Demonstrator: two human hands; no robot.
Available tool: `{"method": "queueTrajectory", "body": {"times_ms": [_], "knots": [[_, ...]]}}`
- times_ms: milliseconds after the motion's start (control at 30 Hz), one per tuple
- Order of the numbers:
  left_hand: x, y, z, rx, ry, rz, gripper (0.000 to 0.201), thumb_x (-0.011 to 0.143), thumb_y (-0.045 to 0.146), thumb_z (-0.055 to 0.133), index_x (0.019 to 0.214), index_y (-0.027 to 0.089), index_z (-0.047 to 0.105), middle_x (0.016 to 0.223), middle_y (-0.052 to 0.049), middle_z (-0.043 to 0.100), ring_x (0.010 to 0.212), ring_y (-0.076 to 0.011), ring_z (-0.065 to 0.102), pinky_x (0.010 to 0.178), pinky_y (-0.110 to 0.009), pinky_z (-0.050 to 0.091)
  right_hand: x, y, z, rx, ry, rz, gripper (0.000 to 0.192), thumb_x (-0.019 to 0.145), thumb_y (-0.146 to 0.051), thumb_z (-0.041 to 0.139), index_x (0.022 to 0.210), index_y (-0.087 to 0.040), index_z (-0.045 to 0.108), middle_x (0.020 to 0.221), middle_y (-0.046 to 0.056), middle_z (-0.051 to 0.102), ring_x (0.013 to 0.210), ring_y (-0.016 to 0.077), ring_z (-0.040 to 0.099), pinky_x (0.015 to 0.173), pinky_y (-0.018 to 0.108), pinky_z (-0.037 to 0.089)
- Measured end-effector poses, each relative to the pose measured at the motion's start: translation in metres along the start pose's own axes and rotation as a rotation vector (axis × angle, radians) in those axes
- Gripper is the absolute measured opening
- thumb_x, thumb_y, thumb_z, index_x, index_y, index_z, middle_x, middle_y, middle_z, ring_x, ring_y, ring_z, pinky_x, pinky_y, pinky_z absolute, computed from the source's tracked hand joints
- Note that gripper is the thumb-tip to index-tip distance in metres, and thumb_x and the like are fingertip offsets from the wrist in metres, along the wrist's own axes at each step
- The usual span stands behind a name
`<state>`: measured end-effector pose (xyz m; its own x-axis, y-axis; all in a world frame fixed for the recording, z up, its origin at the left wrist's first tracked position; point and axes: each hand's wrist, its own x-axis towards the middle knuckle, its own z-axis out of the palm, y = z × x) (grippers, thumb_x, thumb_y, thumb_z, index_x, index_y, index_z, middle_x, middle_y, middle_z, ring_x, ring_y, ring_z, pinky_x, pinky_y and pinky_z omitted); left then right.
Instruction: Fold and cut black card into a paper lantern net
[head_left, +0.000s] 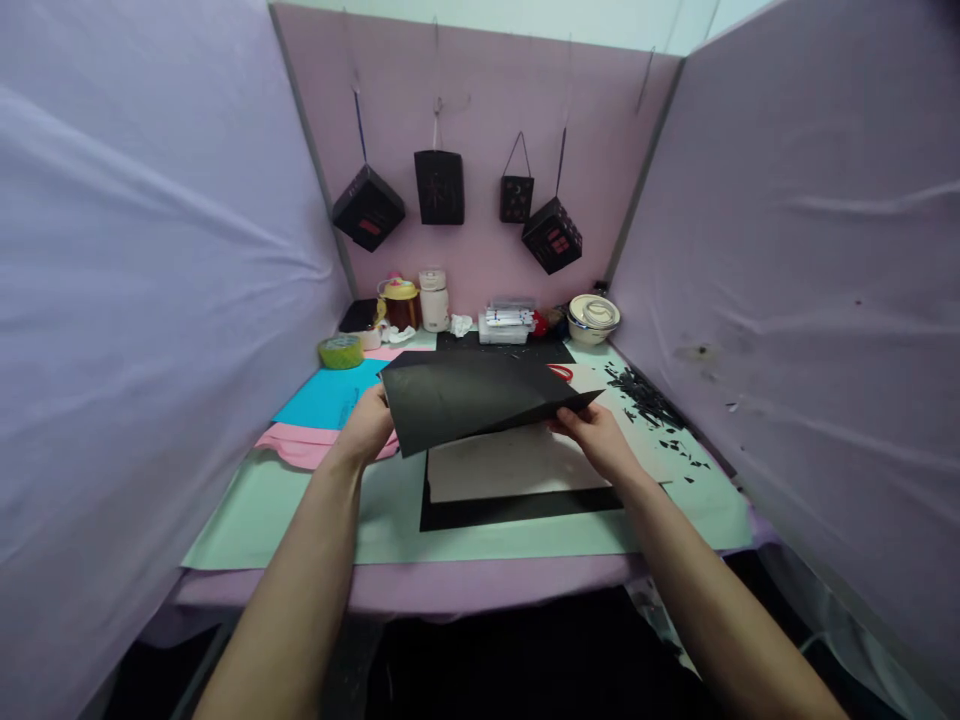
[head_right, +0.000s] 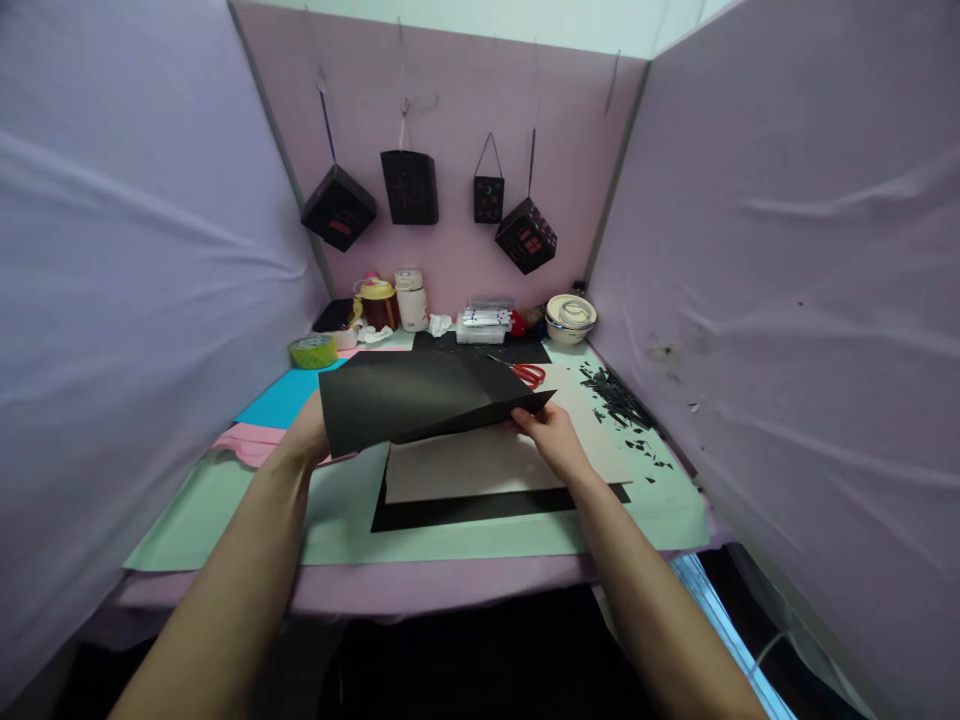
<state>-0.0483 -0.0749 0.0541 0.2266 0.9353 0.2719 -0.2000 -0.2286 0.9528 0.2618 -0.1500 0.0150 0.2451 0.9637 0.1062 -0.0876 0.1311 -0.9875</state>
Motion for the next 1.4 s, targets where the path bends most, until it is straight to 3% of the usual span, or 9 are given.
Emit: {"method": "queueTrajectory", "body": {"times_ms": [167, 267, 333, 433, 533, 667, 1100, 1267, 1400], "knots": [[-0.001, 0.005, 0.000, -0.179, -0.238, 0.037, 0.040, 0.079, 0.053, 0.058, 0.091, 0.017, 0.070, 0.096, -0.007, 0.071, 0.105, -0.0286, 0.060, 0.092, -0.042, 0.046, 0.001, -0.004, -0.003, -0.012, 0.069, -0.058, 0.042, 0.065, -0.047, 0.077, 0.092, -0.016, 0.065, 0.085, 0.004, 0.071, 0.076, 0.0196, 0.069, 0.075, 0.034, 0.057], [-0.004, 0.000, 0.000, -0.145, -0.320, 0.044, 0.038, 0.073, 0.048, 0.064, 0.097, 0.019, 0.070, 0.102, -0.008, 0.070, 0.106, -0.0286, 0.060, 0.092, -0.040, 0.046, 0.001, -0.001, -0.006, -0.057, 0.102, -0.068, 0.043, 0.066, -0.048, 0.076, 0.090, -0.015, 0.064, 0.081, 0.005, 0.070, 0.073, 0.0203, 0.069, 0.073, 0.034, 0.057], [-0.008, -0.002, 0.000, -0.057, -0.300, 0.075, 0.039, 0.065, 0.039, 0.073, 0.099, 0.019, 0.069, 0.101, -0.008, 0.070, 0.103, -0.0278, 0.061, 0.090, -0.038, 0.047, 0.000, 0.002, -0.009, -0.106, 0.107, -0.081, 0.043, 0.067, -0.050, 0.074, 0.090, -0.015, 0.064, 0.077, 0.005, 0.070, 0.070, 0.0205, 0.068, 0.070, 0.035, 0.056], [-0.019, -0.001, 0.001, 0.177, -0.154, 0.108, 0.037, 0.059, 0.029, 0.080, 0.092, 0.018, 0.071, 0.090, -0.005, 0.072, 0.089, -0.0253, 0.064, 0.079, -0.034, 0.051, -0.005, 0.006, -0.012, -0.212, 0.113, -0.117, 0.041, 0.069, -0.051, 0.071, 0.086, -0.014, 0.064, 0.074, 0.005, 0.070, 0.067, 0.0202, 0.066, 0.067, 0.034, 0.055], [-0.031, -0.003, 0.004, 0.397, -0.015, 0.147, 0.022, 0.059, 0.030, 0.080, 0.076, 0.017, 0.073, 0.077, -0.003, 0.072, 0.078, -0.0235, 0.065, 0.070, -0.032, 0.052, -0.013, 0.005, -0.015, -0.307, 0.084, -0.137, 0.037, 0.068, -0.050, 0.070, 0.078, -0.015, 0.064, 0.070, 0.005, 0.068, 0.064, 0.0195, 0.065, 0.065, 0.033, 0.052], [-0.043, -0.011, 0.005, 0.469, 0.049, 0.146, 0.015, 0.064, 0.034, 0.076, 0.068, 0.020, 0.074, 0.072, -0.003, 0.073, 0.074, -0.0235, 0.066, 0.069, -0.034, 0.052, -0.023, 0.000, -0.018, -0.334, 0.008, -0.148, 0.031, 0.066, -0.048, 0.070, 0.073, -0.018, 0.064, 0.061, 0.001, 0.064, 0.058, 0.0177, 0.062, 0.060, 0.030, 0.050], [-0.054, -0.014, 0.007, 0.562, 0.042, 0.170, 0.012, 0.070, 0.035, 0.072, 0.068, 0.024, 0.075, 0.068, 0.001, 0.072, 0.067, -0.0218, 0.064, 0.064, -0.032, 0.050, -0.031, 0.004, -0.024, -0.406, 0.024, -0.112, 0.024, 0.065, -0.042, 0.066, 0.061, -0.018, 0.063, 0.052, -0.001, 0.057, 0.046, 0.0131, 0.051, 0.048, 0.026, 0.041], [-0.051, -0.011, 0.004, 0.584, 0.047, 0.106, 0.018, 0.068, 0.042, 0.072, 0.069, 0.024, 0.074, 0.071, 0.001, 0.072, 0.069, -0.0229, 0.063, 0.067, -0.034, 0.050, -0.031, 0.003, -0.027, -0.492, 0.064, -0.056, 0.027, 0.065, -0.042, 0.067, 0.056, -0.018, 0.060, 0.043, -0.002, 0.054, 0.042, 0.0120, 0.047, 0.045, 0.025, 0.035], [-0.047, -0.007, 0.009, 0.592, 0.096, 0.026, 0.026, 0.068, 0.045, 0.071, 0.059, 0.021, 0.065, 0.056, 0.002, 0.063, 0.058, -0.0188, 0.056, 0.055, -0.030, 0.045, -0.030, 0.001, -0.030, -0.516, 0.020, -0.012, 0.034, 0.073, -0.049, 0.061, 0.057, -0.019, 0.054, 0.038, -0.005, 0.048, 0.037, 0.0101, 0.041, 0.043, 0.023, 0.031]]}}
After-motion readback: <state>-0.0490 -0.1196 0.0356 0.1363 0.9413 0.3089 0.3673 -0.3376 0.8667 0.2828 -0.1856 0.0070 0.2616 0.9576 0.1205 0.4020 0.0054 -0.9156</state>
